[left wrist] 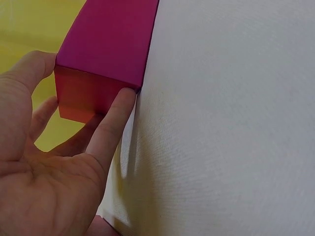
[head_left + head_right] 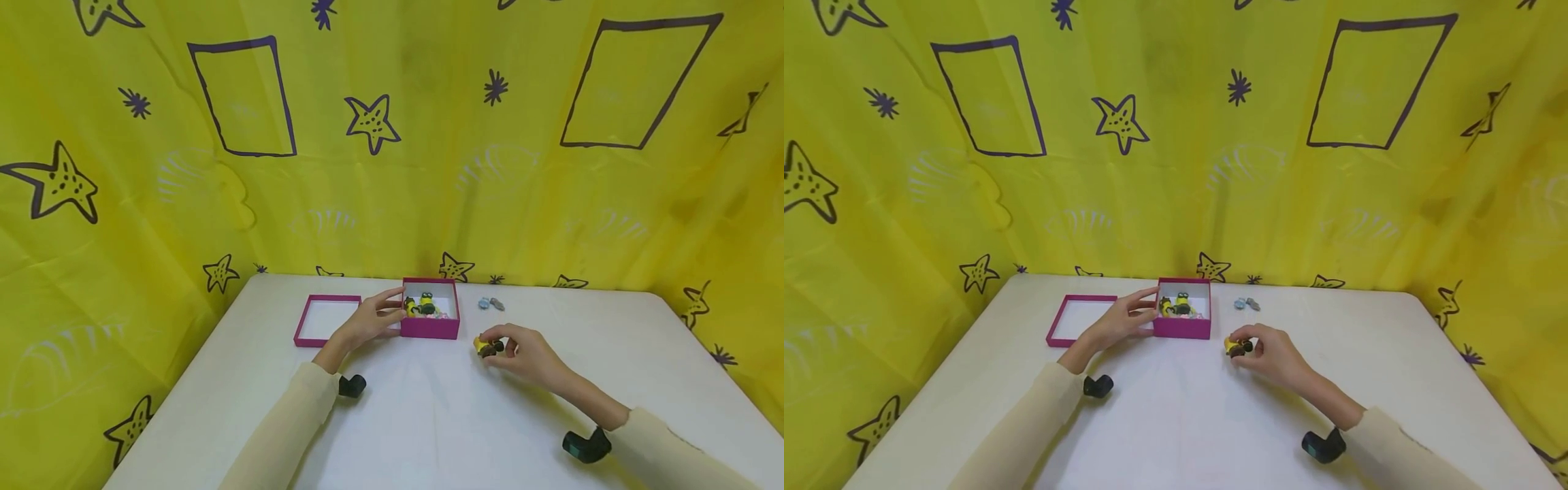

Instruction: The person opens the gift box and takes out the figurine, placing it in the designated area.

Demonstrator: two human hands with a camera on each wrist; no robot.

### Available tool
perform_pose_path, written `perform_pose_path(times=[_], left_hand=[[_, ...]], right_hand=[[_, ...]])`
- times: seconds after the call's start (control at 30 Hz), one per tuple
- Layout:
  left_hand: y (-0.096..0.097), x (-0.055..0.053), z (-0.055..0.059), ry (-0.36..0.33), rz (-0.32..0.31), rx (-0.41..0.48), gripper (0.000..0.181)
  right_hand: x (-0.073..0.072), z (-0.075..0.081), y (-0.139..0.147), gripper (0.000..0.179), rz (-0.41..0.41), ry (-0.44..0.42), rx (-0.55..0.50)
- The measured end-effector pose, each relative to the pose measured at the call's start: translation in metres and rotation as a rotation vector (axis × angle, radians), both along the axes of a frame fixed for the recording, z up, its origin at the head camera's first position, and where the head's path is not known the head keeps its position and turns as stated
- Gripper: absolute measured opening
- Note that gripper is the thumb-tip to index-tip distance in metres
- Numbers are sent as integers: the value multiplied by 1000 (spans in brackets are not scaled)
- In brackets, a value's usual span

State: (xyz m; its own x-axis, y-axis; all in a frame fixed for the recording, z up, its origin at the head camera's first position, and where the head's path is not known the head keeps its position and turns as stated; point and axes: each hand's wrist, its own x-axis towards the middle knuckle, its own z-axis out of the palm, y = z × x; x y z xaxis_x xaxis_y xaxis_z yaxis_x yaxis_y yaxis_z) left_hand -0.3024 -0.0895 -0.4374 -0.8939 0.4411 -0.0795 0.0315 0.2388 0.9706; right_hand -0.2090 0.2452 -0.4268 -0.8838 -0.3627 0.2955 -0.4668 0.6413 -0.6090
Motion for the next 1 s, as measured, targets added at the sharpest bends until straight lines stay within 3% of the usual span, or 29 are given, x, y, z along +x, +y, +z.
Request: perform_pose_path(times=[0.5, 1.0], left_hand=[[0, 0, 1, -3, 5, 0, 63], [0, 0, 2, -18, 1, 7, 66]], right_hand=[[4, -11, -10, 32, -22, -105, 36], [6, -18, -9, 30, -15, -102, 34]])
